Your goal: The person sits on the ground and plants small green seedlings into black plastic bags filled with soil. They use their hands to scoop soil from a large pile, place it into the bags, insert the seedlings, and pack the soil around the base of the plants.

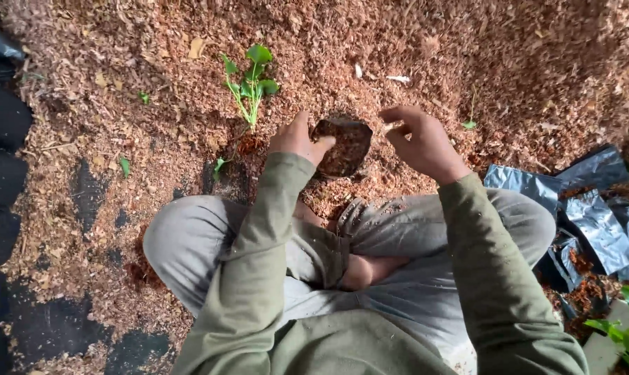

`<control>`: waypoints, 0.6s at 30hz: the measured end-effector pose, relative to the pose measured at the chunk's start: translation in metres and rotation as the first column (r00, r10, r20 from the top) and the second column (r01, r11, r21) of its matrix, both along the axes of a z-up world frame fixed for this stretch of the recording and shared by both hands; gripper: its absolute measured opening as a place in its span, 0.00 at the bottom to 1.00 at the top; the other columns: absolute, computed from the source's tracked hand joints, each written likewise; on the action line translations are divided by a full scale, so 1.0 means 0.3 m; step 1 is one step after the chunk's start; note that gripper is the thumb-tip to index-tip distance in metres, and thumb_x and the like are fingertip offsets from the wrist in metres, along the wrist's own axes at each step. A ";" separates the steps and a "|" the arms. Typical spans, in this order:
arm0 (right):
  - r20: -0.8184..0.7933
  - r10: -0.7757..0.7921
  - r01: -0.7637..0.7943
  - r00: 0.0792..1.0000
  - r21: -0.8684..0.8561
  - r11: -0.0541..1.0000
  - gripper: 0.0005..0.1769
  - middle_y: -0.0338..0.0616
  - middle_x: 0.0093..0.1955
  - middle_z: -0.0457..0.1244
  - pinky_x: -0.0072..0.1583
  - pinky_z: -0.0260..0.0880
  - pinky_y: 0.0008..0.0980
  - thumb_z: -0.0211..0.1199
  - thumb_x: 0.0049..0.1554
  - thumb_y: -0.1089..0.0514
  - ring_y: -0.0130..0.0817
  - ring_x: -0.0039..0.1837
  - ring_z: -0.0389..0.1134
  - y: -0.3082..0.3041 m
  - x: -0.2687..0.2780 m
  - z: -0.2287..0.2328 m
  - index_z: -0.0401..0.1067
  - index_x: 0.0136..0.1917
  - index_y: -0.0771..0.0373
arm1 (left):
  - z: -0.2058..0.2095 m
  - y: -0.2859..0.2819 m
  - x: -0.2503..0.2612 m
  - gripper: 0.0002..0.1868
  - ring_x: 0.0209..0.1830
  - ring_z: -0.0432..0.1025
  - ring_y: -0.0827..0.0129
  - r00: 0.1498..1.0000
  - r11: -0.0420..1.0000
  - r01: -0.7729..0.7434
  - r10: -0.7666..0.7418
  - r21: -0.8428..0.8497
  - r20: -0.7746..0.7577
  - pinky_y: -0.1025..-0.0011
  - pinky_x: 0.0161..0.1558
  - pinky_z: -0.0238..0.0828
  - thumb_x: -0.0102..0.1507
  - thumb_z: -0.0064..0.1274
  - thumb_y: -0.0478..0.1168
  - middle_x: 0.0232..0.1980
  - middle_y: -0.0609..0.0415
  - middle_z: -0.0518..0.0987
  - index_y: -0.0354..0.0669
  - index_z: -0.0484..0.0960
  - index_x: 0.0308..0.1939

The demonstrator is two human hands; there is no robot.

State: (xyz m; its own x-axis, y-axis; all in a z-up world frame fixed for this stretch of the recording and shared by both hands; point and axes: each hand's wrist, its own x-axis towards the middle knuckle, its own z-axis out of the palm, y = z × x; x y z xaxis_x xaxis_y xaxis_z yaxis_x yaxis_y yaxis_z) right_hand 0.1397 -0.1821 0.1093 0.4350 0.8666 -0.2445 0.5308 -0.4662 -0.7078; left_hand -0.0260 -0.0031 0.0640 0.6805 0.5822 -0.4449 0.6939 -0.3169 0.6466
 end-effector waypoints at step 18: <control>0.157 -0.154 0.183 0.975 -0.188 0.965 0.41 0.72 0.79 0.42 0.66 0.62 0.72 0.69 0.55 0.54 0.77 0.75 0.49 -0.109 -0.007 -0.193 0.59 0.77 0.64 | -0.249 0.273 -0.157 0.10 0.48 0.79 0.52 0.873 0.886 -0.410 0.450 0.216 -0.190 0.52 0.50 0.72 0.63 0.50 0.41 0.39 0.46 0.83 0.43 0.85 0.38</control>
